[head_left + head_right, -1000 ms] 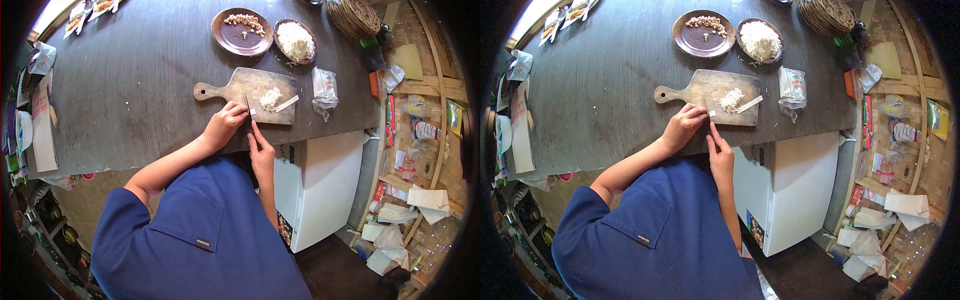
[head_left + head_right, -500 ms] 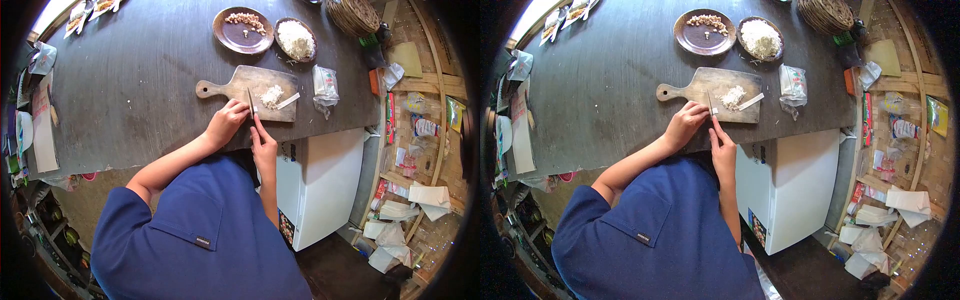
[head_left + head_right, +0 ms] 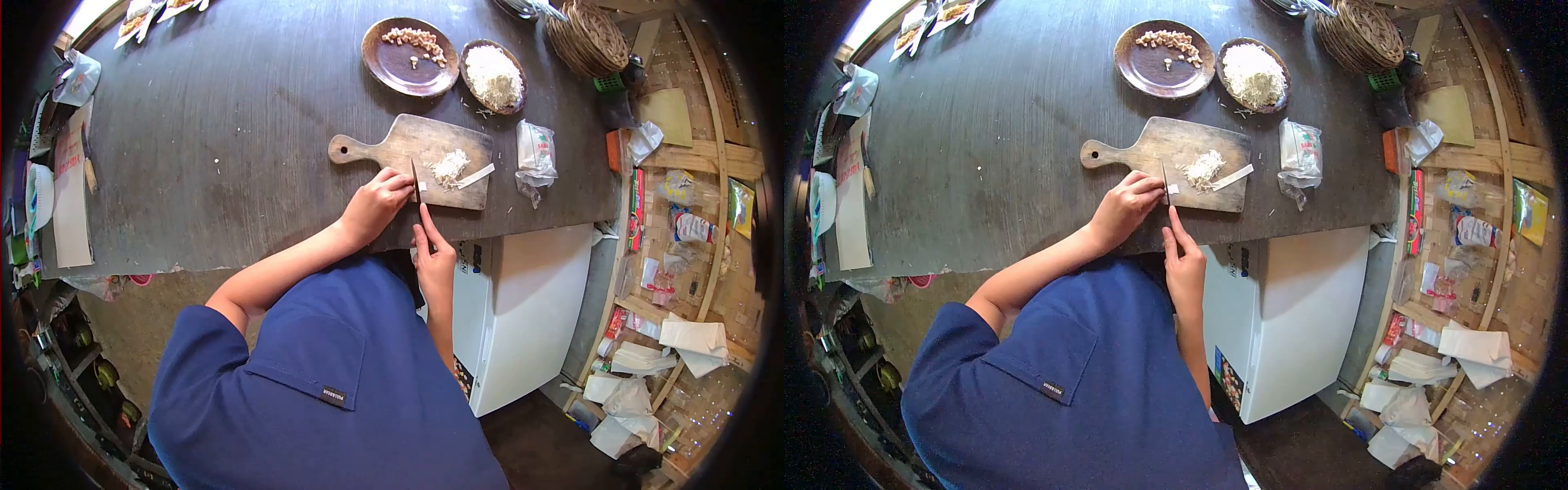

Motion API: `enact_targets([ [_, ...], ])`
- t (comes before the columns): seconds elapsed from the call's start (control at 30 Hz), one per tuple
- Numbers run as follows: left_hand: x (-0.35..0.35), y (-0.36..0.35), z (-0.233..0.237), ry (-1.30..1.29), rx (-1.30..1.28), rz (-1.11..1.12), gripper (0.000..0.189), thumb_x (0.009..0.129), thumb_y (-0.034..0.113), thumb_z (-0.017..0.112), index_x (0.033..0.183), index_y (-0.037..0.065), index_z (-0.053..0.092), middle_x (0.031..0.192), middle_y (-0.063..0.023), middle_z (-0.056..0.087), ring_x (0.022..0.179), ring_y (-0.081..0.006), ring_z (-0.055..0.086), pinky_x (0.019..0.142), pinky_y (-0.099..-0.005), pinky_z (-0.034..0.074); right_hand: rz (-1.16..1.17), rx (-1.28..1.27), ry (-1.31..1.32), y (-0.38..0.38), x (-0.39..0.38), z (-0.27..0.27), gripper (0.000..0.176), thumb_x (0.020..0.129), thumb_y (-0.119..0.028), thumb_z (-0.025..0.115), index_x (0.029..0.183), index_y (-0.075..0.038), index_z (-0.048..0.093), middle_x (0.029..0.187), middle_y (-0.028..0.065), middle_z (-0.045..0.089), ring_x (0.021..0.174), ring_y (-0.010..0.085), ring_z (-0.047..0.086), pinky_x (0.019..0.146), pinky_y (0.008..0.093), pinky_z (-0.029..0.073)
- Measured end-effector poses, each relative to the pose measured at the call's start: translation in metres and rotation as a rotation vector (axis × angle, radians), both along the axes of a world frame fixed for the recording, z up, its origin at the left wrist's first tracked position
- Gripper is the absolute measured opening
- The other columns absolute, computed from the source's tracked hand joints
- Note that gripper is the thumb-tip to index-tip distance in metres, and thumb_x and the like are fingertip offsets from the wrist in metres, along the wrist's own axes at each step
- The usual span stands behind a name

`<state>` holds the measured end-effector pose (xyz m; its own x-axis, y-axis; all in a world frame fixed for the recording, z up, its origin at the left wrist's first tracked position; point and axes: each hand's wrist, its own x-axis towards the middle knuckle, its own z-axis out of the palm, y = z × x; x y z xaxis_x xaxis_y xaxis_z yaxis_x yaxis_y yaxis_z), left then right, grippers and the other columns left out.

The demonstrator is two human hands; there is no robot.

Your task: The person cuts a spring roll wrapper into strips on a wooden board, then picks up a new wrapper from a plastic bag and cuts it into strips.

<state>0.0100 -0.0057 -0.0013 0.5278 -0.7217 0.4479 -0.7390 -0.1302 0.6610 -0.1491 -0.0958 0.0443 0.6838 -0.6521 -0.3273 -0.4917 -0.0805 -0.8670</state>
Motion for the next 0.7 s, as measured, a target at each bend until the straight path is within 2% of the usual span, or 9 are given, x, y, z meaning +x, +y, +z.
enact_targets([
  [0.07, 0.001, 0.0, -0.002, 0.0, 0.007, -0.005, 0.019, 0.086, 0.006, 0.075, 0.104, -0.001, 0.077, 0.114, -0.0081, 0.073, 0.106, -0.0287, 0.068, 0.09, -0.0379, 0.06, 0.023, -0.099, -0.01, 0.002, -0.006, -0.012, 0.045, 0.108, -0.018, 0.069, 0.152, -0.023, 0.063, 0.076, -0.0073, 0.054, 0.059, 0.0014, 0.041, 0.05, 0.0225, 0.036],
  [0.13, 0.001, -0.001, -0.004, 0.021, -0.008, -0.003, 0.018, 0.086, 0.005, 0.075, 0.103, -0.001, 0.077, 0.114, -0.0082, 0.073, 0.106, -0.0289, 0.068, 0.091, -0.038, 0.059, -0.012, -0.048, 0.051, 0.003, -0.001, -0.009, 0.045, 0.107, -0.019, 0.069, 0.151, -0.024, 0.063, 0.082, 0.0089, 0.062, 0.075, 0.0101, 0.05, 0.072, 0.0302, 0.049],
  [0.17, 0.0, -0.002, -0.004, 0.021, -0.008, -0.008, 0.018, 0.086, 0.005, 0.075, 0.103, -0.001, 0.077, 0.114, -0.0082, 0.073, 0.106, -0.0289, 0.068, 0.091, -0.038, 0.059, 0.015, -0.064, 0.059, 0.0, 0.006, -0.008, 0.044, 0.107, -0.02, 0.069, 0.15, -0.021, 0.063, 0.087, 0.0097, 0.068, 0.077, 0.0098, 0.054, 0.075, 0.0304, 0.051],
  [0.27, 0.0, -0.001, -0.002, 0.064, -0.031, -0.005, 0.017, 0.086, 0.004, 0.075, 0.102, -0.001, 0.077, 0.113, -0.0085, 0.073, 0.106, -0.0291, 0.068, 0.091, -0.0383, 0.059, 0.018, -0.07, -0.036, -0.009, 0.018, -0.018, 0.043, 0.107, -0.021, 0.068, 0.15, -0.019, 0.063, 0.089, 0.009, 0.07, 0.08, 0.0093, 0.057, 0.077, 0.0301, 0.052],
  [0.3, -0.001, -0.001, -0.002, 0.055, -0.02, -0.004, 0.016, 0.086, 0.004, 0.075, 0.101, -0.001, 0.077, 0.113, -0.0086, 0.073, 0.106, -0.0292, 0.068, 0.091, -0.0387, 0.059, 0.006, -0.1, -0.085, -0.007, 0.02, -0.018, 0.045, 0.108, -0.017, 0.069, 0.151, -0.024, 0.063, 0.076, -0.0074, 0.053, 0.06, 0.0018, 0.041, 0.051, 0.0225, 0.037],
  [0.53, -0.001, 0.001, 0.0, 0.107, -0.035, 0.016, 0.017, 0.087, 0.005, 0.076, 0.103, -0.001, 0.077, 0.112, -0.009, 0.072, 0.106, -0.0307, 0.066, 0.092, -0.0394, 0.057, -0.015, -0.045, -0.012, 0.007, -0.005, -0.014, 0.047, 0.107, -0.015, 0.069, 0.153, -0.025, 0.062, 0.077, -0.0069, 0.054, 0.059, 0.002, 0.043, 0.05, 0.0221, 0.037],
  [0.6, -0.001, 0.001, 0.002, 0.127, -0.028, 0.024, 0.017, 0.087, 0.005, 0.076, 0.103, -0.001, 0.077, 0.113, -0.0092, 0.071, 0.107, -0.031, 0.066, 0.092, -0.0399, 0.057, -0.016, 0.011, -0.005, 0.003, 0.005, -0.008, 0.048, 0.107, -0.016, 0.069, 0.154, -0.024, 0.061, 0.077, -0.0068, 0.054, 0.059, 0.0016, 0.044, 0.05, 0.0216, 0.038],
  [0.67, -0.003, 0.0, 0.003, 0.164, -0.07, 0.059, 0.017, 0.088, 0.004, 0.077, 0.103, -0.002, 0.077, 0.112, -0.01, 0.071, 0.109, -0.0319, 0.065, 0.094, -0.0412, 0.056, -0.056, 0.126, -0.007, 0.0, 0.019, 0.004, 0.044, 0.108, -0.022, 0.069, 0.151, -0.024, 0.063, 0.073, -0.0059, 0.051, 0.062, 0.0042, 0.041, 0.055, 0.0258, 0.039],
  [0.7, -0.004, 0.0, 0.002, 0.161, -0.069, 0.055, 0.017, 0.088, 0.004, 0.077, 0.103, -0.002, 0.077, 0.112, -0.01, 0.071, 0.109, -0.0319, 0.065, 0.094, -0.0412, 0.056, -0.068, 0.164, -0.033, -0.002, 0.02, 0.001, 0.044, 0.108, -0.022, 0.069, 0.151, -0.024, 0.063, 0.074, -0.0071, 0.051, 0.061, 0.0037, 0.041, 0.054, 0.0251, 0.038],
])
